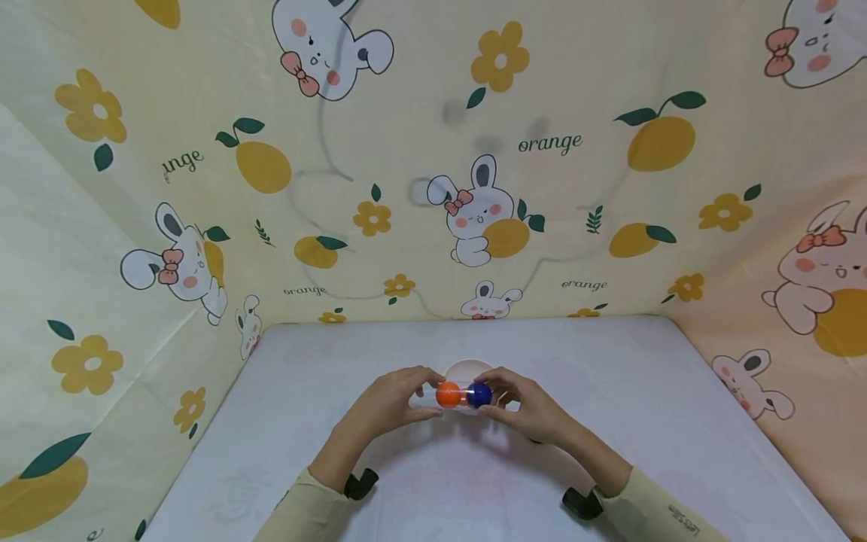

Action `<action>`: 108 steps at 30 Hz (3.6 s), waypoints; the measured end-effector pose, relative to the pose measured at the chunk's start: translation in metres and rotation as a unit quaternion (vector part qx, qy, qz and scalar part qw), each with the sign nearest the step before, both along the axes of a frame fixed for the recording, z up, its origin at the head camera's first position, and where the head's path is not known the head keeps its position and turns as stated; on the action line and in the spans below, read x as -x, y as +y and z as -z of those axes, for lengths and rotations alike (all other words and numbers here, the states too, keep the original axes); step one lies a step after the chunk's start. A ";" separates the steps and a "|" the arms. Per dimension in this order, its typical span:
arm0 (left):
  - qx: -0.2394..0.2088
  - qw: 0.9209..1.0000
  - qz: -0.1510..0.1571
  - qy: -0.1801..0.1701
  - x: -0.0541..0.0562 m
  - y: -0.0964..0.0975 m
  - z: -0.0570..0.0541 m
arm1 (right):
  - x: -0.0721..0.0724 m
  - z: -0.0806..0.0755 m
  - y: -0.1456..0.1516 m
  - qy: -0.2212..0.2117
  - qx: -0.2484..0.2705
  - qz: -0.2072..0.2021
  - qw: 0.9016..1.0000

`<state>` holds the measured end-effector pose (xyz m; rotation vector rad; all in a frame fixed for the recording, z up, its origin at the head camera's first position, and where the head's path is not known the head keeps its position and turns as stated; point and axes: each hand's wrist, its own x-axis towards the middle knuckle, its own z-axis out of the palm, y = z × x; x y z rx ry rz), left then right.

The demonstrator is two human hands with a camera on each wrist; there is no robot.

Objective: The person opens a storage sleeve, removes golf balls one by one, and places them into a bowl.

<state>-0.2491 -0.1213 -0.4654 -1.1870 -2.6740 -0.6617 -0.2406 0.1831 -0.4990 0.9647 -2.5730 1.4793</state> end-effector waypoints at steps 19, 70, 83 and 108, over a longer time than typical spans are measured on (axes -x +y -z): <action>0.004 0.999 -0.019 -0.033 0.002 -0.001 0.003 | 0.008 -0.004 0.013 0.014 -0.029 0.034 0.999; 0.011 0.998 -0.022 -0.056 0.001 0.002 0.002 | 0.014 -0.003 0.015 0.060 -0.039 0.058 0.996; 0.009 0.998 -0.023 -0.056 0.001 0.001 0.003 | 0.004 -0.004 0.010 0.067 -0.018 0.046 0.997; 0.000 0.999 -0.011 -0.031 -0.001 0.003 0.004 | -0.006 0.002 0.000 -0.005 0.013 0.006 1.000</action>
